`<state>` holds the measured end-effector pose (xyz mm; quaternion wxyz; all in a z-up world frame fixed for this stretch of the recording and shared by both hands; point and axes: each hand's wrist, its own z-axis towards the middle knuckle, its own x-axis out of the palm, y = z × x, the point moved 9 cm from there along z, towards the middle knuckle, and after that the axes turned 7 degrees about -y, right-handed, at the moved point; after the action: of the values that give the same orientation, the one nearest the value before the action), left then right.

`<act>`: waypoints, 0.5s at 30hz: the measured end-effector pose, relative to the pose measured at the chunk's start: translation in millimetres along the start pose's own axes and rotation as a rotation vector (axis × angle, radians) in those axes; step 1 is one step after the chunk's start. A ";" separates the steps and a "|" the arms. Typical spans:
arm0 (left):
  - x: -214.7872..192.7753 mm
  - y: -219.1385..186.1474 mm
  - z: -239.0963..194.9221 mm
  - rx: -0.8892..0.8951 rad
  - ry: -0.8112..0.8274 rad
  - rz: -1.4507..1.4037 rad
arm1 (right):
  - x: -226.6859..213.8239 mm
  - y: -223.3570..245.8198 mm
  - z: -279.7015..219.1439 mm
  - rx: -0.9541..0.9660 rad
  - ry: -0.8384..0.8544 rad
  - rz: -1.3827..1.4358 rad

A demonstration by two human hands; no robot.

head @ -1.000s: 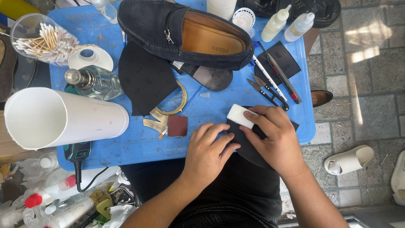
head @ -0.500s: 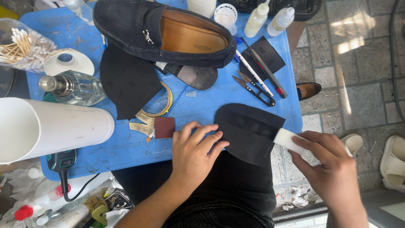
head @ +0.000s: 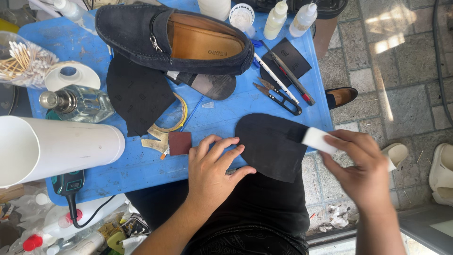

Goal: The person prepares a white foam pad by cutting it with a utility knife, then applies glue to the pad and rubs it onto a black shoe insole. The person repeats the gluing and rubbing process on the insole.

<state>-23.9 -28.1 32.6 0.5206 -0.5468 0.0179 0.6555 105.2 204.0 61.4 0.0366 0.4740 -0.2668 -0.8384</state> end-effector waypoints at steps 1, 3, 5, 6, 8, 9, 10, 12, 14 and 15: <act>-0.2 -0.3 -1.6 0.004 -0.010 0.001 | -5.2 -2.6 -3.0 -0.008 -0.004 -0.049; -1.6 -1.2 -1.0 0.014 -0.046 -0.003 | -11.6 -2.9 -4.4 0.027 -0.040 0.010; -5.3 -1.8 -5.0 0.005 -0.086 0.002 | -7.4 9.7 2.6 0.005 -0.037 0.106; -5.7 -1.8 -5.3 0.005 -0.107 0.002 | 4.3 22.9 7.3 -0.029 -0.029 0.163; -8.2 -4.1 -8.9 0.012 -0.147 0.007 | 30.3 52.8 18.0 -0.097 0.008 0.234; -10.1 -7.2 -12.4 0.019 -0.165 0.013 | 42.6 67.1 23.8 -0.132 0.037 0.249; -12.7 -8.4 -14.4 0.029 -0.183 0.024 | 53.2 79.1 31.5 -0.165 0.056 0.259; -10.0 -11.9 -16.4 0.072 -0.147 -0.009 | 69.7 98.4 42.8 -0.230 0.094 0.278; -7.5 -12.8 -18.1 0.085 -0.118 -0.026 | 77.5 106.8 48.7 -0.251 0.109 0.260; -6.2 -12.0 -18.3 0.077 -0.108 -0.025 | 80.4 109.2 50.1 -0.261 0.116 0.250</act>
<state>-3.5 -37.7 36.4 0.5497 -0.4903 0.0083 0.6763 -0.5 106.1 72.1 0.2170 0.4760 -0.2097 -0.8261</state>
